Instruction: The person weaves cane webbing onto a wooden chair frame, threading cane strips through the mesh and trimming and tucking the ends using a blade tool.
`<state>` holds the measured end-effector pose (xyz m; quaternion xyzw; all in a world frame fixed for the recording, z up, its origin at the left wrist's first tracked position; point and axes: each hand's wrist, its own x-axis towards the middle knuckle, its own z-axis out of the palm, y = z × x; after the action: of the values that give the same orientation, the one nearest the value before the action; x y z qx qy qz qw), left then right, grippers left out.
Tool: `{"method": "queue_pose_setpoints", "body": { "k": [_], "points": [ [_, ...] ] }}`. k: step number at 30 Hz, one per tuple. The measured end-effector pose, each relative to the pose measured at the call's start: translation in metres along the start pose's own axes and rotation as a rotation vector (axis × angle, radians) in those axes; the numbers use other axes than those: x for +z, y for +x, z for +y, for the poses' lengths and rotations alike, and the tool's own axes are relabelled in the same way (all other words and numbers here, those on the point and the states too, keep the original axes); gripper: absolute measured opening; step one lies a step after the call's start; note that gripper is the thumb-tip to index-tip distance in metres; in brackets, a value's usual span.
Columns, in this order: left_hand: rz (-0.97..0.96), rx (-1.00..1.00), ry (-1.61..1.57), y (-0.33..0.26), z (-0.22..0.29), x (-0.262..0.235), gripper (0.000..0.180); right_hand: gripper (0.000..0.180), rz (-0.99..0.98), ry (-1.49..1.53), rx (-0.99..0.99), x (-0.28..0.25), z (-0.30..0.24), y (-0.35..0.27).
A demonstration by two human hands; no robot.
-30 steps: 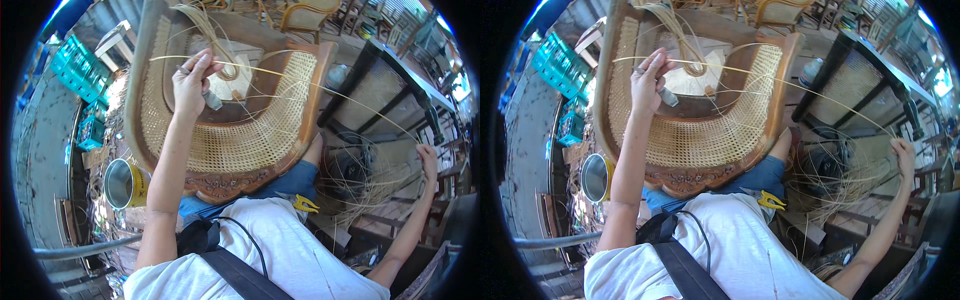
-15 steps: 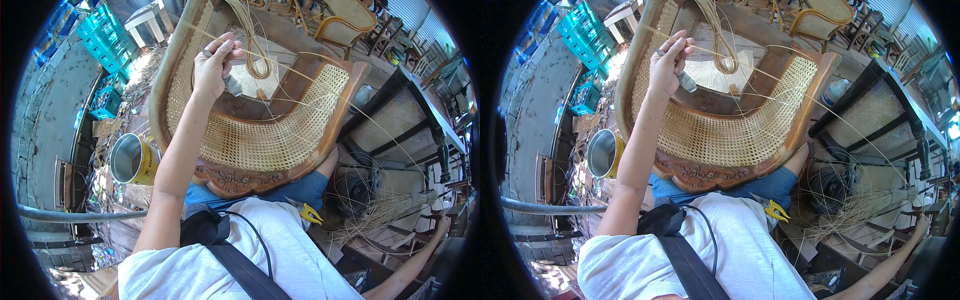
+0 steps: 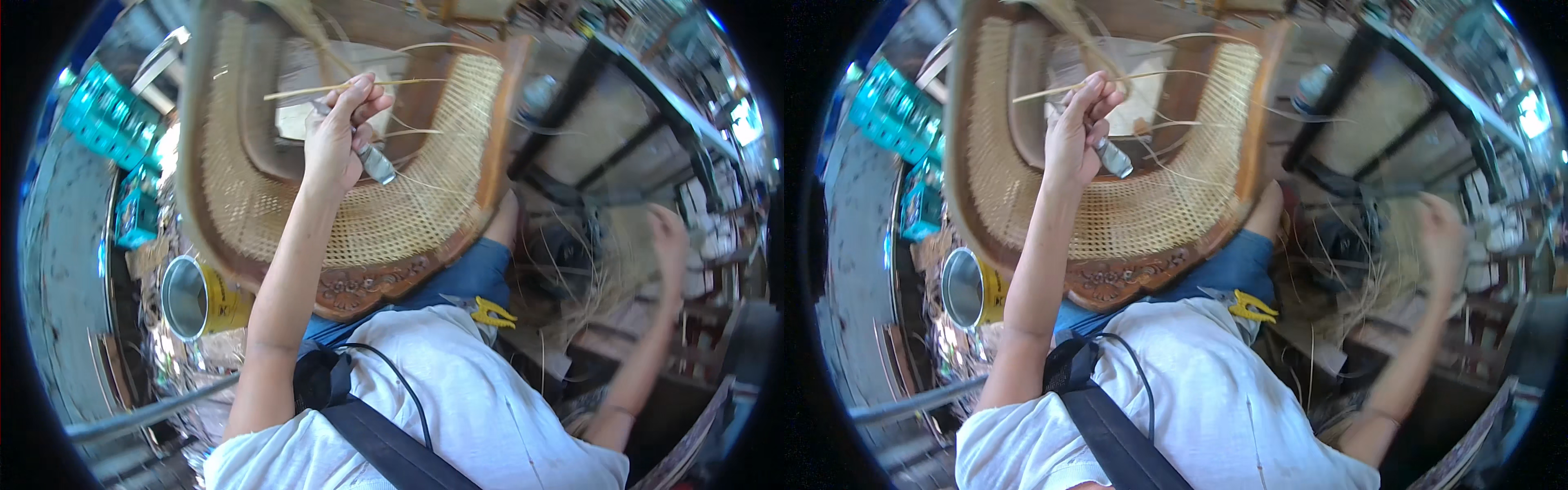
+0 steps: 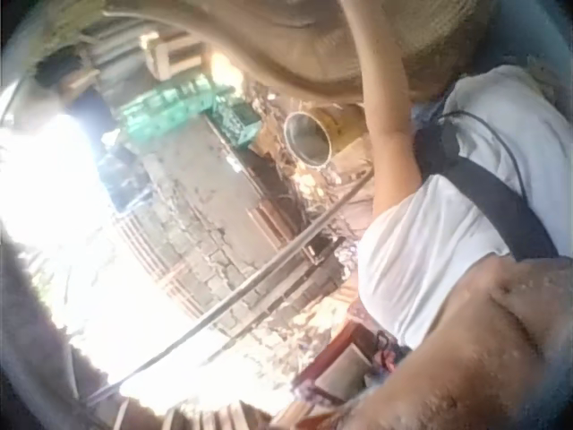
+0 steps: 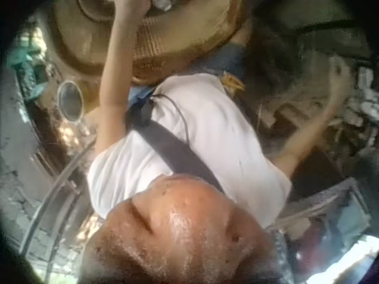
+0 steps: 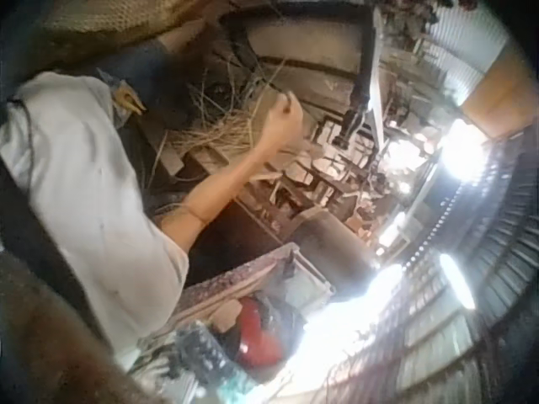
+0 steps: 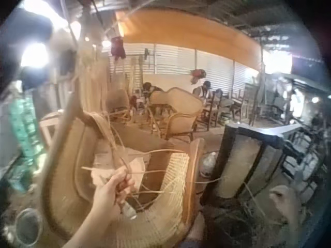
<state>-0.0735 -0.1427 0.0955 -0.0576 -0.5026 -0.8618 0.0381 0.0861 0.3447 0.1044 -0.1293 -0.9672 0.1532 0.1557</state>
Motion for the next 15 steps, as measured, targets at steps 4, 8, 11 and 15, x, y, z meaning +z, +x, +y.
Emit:
{"method": "queue_pose_setpoints", "body": {
  "k": [4,8,11,15],
  "points": [
    [-0.192,-0.307,-0.179,-0.052,-0.046,0.039,0.019,0.036,-0.668,1.355,0.183,0.107,-0.188,-0.064],
    [-0.151,-0.577,0.024,-0.096,-0.082,0.063,0.017,0.025,-0.131,1.824,0.244,0.156,-0.206,-0.064],
    [-0.118,-0.608,0.014,-0.094,-0.121,0.045,0.015,0.017,0.045,1.66,0.421,0.155,-0.175,-0.068],
    [-0.199,-0.582,0.246,-0.072,-0.132,0.011,0.013,0.018,0.063,1.427,0.574,0.156,-0.155,-0.063]
  ]
}}
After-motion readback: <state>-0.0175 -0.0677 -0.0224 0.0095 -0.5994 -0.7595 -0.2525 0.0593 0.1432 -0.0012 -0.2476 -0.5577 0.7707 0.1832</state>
